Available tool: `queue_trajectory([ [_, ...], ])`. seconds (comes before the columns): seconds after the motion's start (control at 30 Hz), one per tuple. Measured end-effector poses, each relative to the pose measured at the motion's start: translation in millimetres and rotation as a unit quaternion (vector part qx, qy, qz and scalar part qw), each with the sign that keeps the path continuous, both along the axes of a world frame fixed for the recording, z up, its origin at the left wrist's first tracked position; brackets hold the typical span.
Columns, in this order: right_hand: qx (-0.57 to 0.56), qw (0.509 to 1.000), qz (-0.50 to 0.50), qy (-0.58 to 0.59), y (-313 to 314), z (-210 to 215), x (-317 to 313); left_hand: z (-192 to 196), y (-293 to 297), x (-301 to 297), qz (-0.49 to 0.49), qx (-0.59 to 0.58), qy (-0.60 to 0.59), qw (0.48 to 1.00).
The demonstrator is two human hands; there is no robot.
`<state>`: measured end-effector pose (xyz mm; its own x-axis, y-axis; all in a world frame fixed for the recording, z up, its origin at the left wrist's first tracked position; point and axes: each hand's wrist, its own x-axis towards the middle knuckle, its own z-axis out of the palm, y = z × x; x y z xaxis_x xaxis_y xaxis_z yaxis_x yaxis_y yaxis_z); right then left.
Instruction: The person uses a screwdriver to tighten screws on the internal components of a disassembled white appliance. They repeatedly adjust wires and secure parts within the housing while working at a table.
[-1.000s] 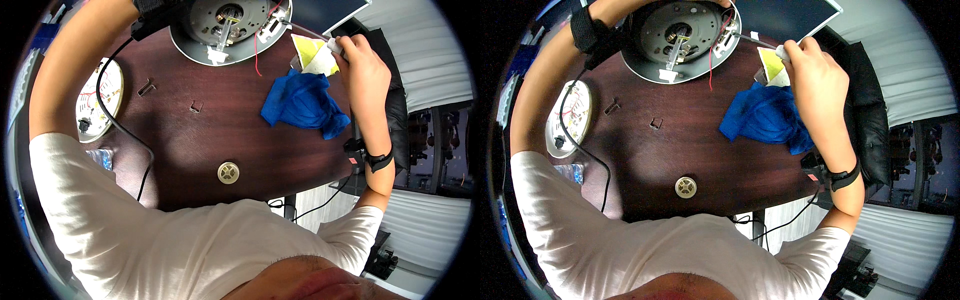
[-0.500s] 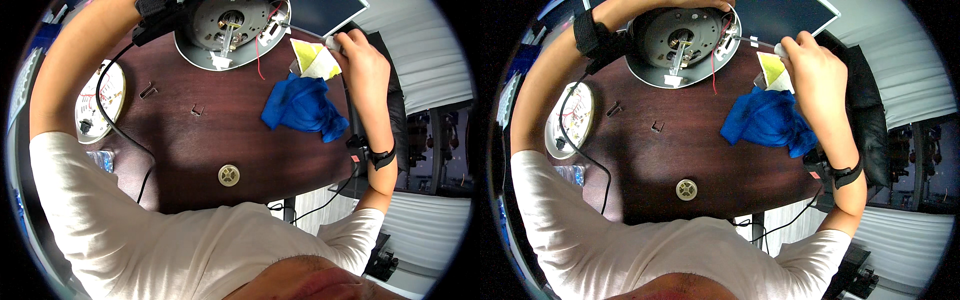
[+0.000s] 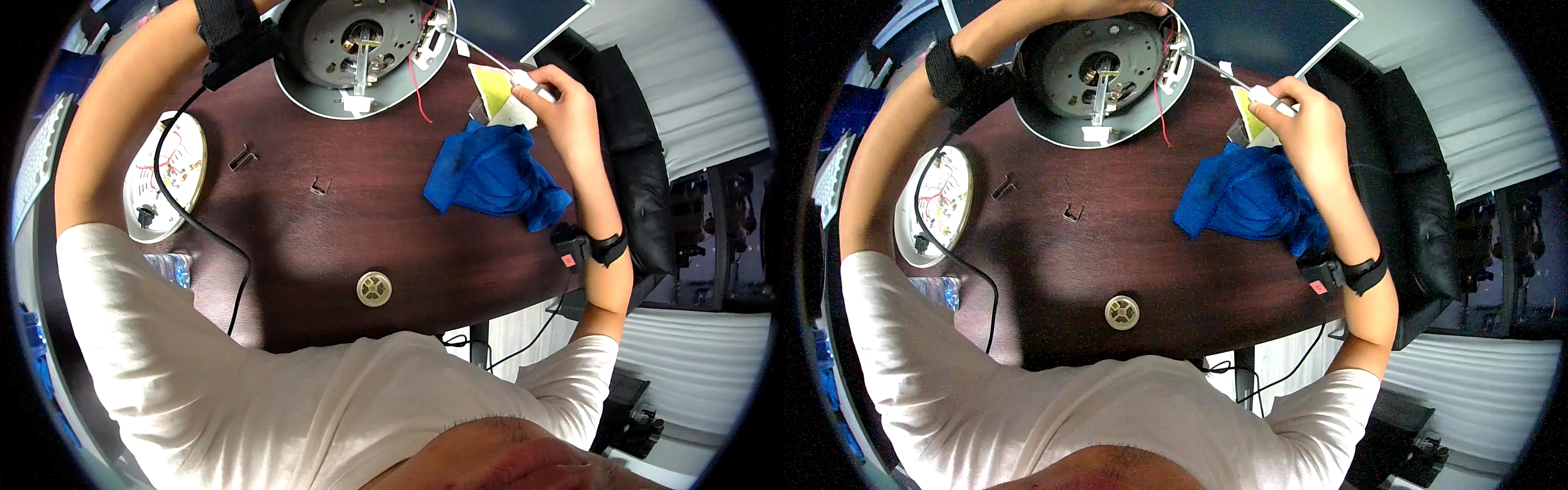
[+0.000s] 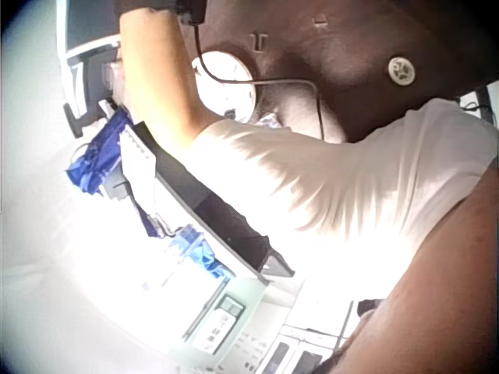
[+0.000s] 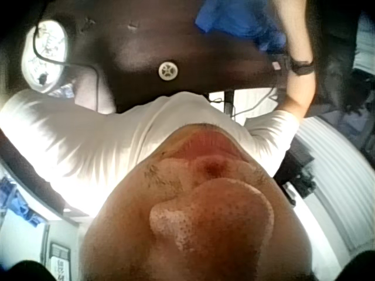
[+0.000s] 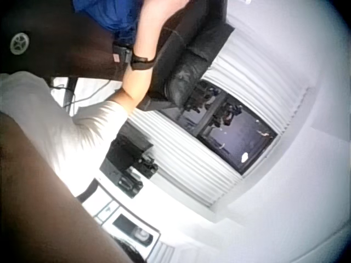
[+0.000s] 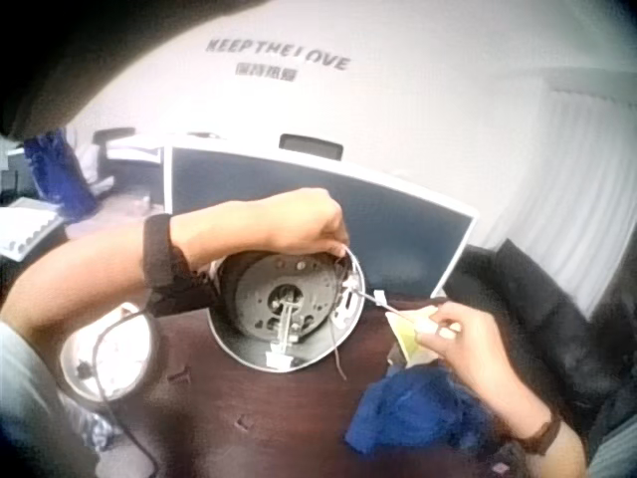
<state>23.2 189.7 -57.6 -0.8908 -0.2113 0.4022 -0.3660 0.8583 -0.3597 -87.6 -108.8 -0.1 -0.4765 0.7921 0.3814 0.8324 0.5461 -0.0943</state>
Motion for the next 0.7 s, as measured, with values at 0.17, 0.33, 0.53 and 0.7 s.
queue_trajectory([
  [0.17, -0.231, 0.946, 0.013, -0.227, 4.1, -6.3, -6.7, 1.7, -4.1, -1.6, -0.003, 0.036, -0.048, 0.998],
  [0.33, 0.002, 0.999, 0.028, 0.017, 2.8, -15.6, 11.0, -0.6, -3.6, -4.8, 0.001, 0.036, -0.041, 0.999],
  [0.53, 0.119, 0.991, 0.030, 0.054, -1.6, -19.0, 30.4, -2.1, 8.9, -3.6, 0.016, 0.039, -0.063, 0.997],
  [0.7, 0.099, 0.994, 0.029, 0.030, 10.4, -29.6, 30.3, -3.1, 10.3, 8.9, 0.027, 0.044, -0.061, 0.997],
])
